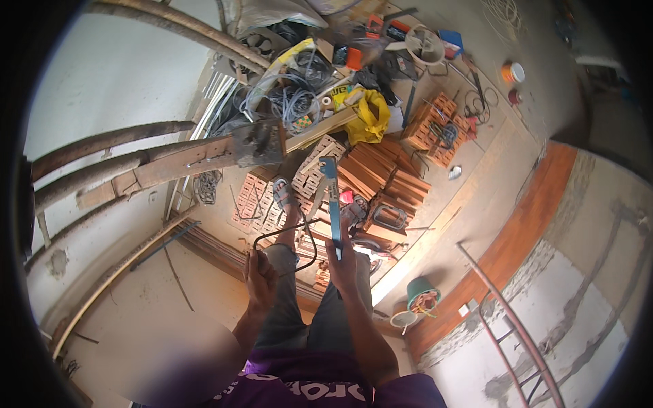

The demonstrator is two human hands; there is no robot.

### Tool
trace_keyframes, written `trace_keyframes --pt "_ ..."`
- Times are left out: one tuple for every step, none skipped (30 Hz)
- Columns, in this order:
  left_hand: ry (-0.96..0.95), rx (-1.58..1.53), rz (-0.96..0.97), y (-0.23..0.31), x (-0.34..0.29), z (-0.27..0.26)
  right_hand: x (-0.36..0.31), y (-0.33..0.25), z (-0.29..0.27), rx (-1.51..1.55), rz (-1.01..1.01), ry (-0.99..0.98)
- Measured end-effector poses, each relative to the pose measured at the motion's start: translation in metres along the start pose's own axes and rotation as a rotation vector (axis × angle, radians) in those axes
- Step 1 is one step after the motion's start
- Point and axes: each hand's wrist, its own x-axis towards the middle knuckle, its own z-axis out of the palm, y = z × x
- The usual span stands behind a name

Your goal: The person bends metal rods into U-shapes using a manual bending tool clamped to a wooden beam. They repeatedly pick up straight rods, position them in the tool, and apply force to bend them, then place the finished pieces onto a stack of bricks.

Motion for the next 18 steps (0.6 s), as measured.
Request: trace_keyframes --pt "0.004 0.016 -0.001 -0.006 0.002 -0.002 0.0 -0.006 0.002 0.079 0.081 -0.047" --pt "0.003 0.053 0.003 -0.012 0.004 -0.001 0.0 -0.015 0.0 0.154 0.165 -0.074" --pt "0.003 0.089 0.009 -0.018 0.007 0.0 0.001 -0.025 0.0 0.229 0.25 -0.098" --pt "0.007 0.125 0.018 -0.023 0.01 0.0 0.006 0.0 0.009 0.247 0.332 -0.131" --pt "0.001 0.166 -0.005 -0.03 0.016 0.002 0.02 0.043 0.022 0.2 0.297 -0.054" --pt "0.007 0.206 -0.021 -0.038 0.023 0.0 0.035 0.086 0.04 0.15 0.262 0.008" --pt "-0.001 0.224 -0.051 -0.042 0.033 0.001 0.05 0.127 0.049 0.069 0.224 0.089" --pt "-0.06 0.257 -0.066 -0.049 0.04 0.006 0.071 0.177 0.062 0.046 0.189 0.204" --pt "-0.093 0.296 -0.066 -0.054 0.048 0.007 0.086 0.191 0.077 0.023 0.218 0.282" --pt "-0.134 0.333 -0.065 -0.06 0.058 0.009 0.1 0.203 0.089 -0.004 0.248 0.365" --pt "-0.08 0.372 -0.043 -0.067 0.068 0.005 0.119 0.199 0.101 -0.019 0.304 0.38" --pt "-0.029 0.415 -0.027 -0.074 0.078 0.003 0.136 0.194 0.11 -0.035 0.366 0.399" --pt "0.024 0.459 -0.018 -0.081 0.086 -0.002 0.148 0.203 0.117 -0.038 0.408 0.381" --pt "-0.022 0.483 -0.019 -0.086 0.097 -0.004 0.165 0.226 0.125 -0.018 0.429 0.44" --pt "-0.065 0.5 -0.016 -0.09 0.109 -0.008 0.182 0.25 0.133 0.0 0.444 0.494" --pt "-0.107 0.517 -0.017 -0.095 0.121 -0.012 0.198 0.275 0.137 -0.034 0.455 0.561" --pt "-0.114 0.56 -0.012 -0.098 0.135 -0.014 0.207 0.299 0.144 -0.063 0.478 0.622" --pt "-0.124 0.596 0.018 -0.1 0.148 -0.012 0.22 0.311 0.151 -0.047 0.469 0.66"
